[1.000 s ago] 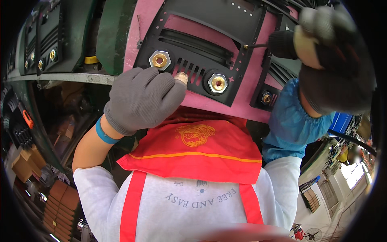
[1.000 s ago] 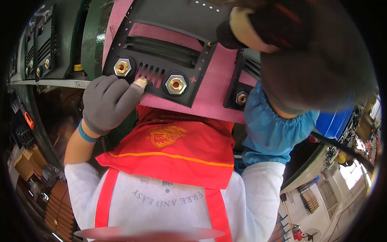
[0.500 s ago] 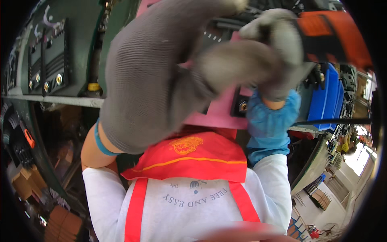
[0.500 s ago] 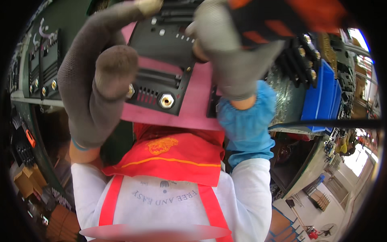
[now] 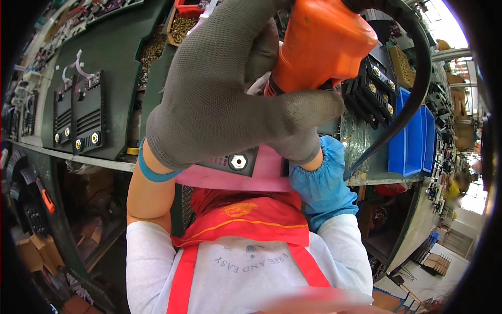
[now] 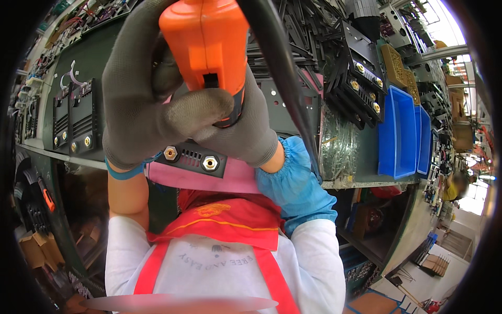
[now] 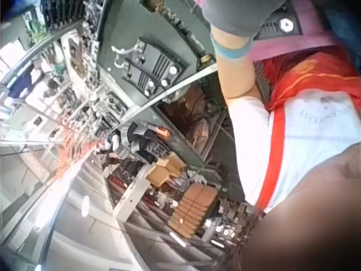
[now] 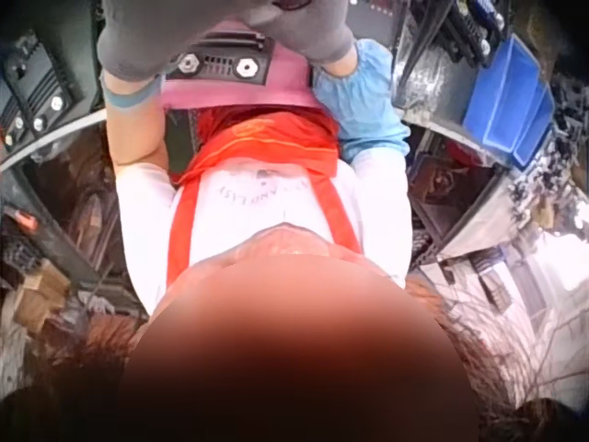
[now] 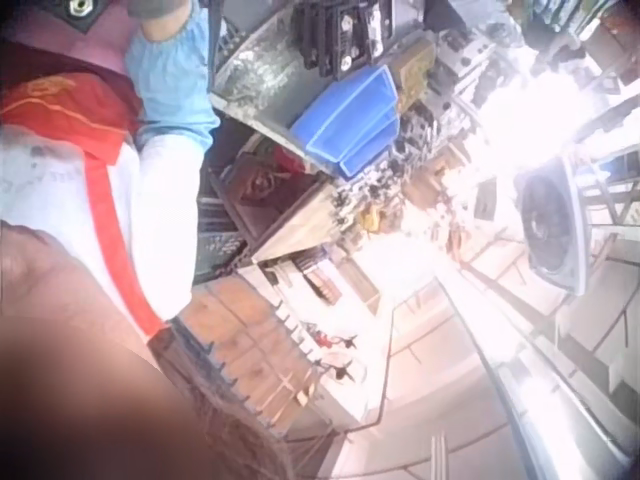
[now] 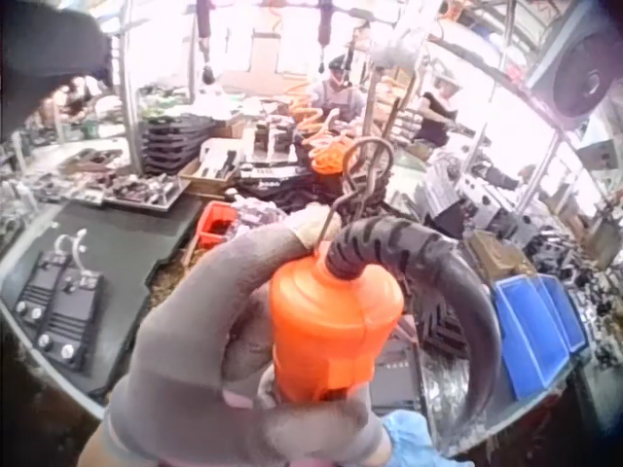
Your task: Assembling electronic inverter panels by inserting plastic strips and securing components with a power drill.
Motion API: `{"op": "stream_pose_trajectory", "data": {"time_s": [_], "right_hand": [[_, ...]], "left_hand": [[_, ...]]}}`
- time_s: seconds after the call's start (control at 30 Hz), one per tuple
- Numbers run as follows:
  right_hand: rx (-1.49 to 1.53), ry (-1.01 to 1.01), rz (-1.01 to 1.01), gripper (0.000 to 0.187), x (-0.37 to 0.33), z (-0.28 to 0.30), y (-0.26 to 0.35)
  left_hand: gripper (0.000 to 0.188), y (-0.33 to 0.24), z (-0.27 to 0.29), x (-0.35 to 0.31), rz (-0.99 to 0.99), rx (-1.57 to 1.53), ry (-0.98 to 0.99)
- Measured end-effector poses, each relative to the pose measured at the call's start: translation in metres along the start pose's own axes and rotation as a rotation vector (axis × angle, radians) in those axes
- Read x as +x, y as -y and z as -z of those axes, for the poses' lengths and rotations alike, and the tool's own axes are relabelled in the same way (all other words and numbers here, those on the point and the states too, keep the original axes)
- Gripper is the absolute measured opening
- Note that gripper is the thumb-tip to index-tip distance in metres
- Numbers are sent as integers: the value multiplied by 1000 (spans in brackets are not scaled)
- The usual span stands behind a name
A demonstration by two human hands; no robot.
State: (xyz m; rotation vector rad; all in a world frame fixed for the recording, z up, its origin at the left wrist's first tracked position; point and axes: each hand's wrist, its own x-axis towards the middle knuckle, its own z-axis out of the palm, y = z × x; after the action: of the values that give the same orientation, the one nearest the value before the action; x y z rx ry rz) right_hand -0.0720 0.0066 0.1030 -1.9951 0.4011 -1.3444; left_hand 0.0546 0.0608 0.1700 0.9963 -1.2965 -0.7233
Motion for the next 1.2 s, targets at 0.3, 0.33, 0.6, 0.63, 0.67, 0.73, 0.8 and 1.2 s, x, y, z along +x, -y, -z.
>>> {"op": "stream_pose_trajectory", "data": {"time_s": [0.3,0.33,0.6,0.63,0.67,0.73,0.8,1.2], "right_hand": [[-15,44,6,29,-10,-7,-4],[-13,45,6,28,-10,-7,-5],[14,36,-10,22,-7,-6,-7],[22,23,-21,22,-6,-2,-6],[33,-1,-32,21,-4,3,-6],[77,-43,-68,21,1,17,-3],[147,-42,-114,21,5,30,-4],[361,124,-110,32,-14,32,-40]], "left_hand": [[39,-1,-4,-10,-20,49,19],[39,1,-2,-10,-10,43,11],[38,14,8,-15,86,37,-46],[38,15,12,-18,97,64,-50],[38,16,15,-22,109,106,-53],[38,20,25,-32,132,251,-57],[38,32,33,-43,154,449,-70],[44,138,28,-76,145,959,468]]}}
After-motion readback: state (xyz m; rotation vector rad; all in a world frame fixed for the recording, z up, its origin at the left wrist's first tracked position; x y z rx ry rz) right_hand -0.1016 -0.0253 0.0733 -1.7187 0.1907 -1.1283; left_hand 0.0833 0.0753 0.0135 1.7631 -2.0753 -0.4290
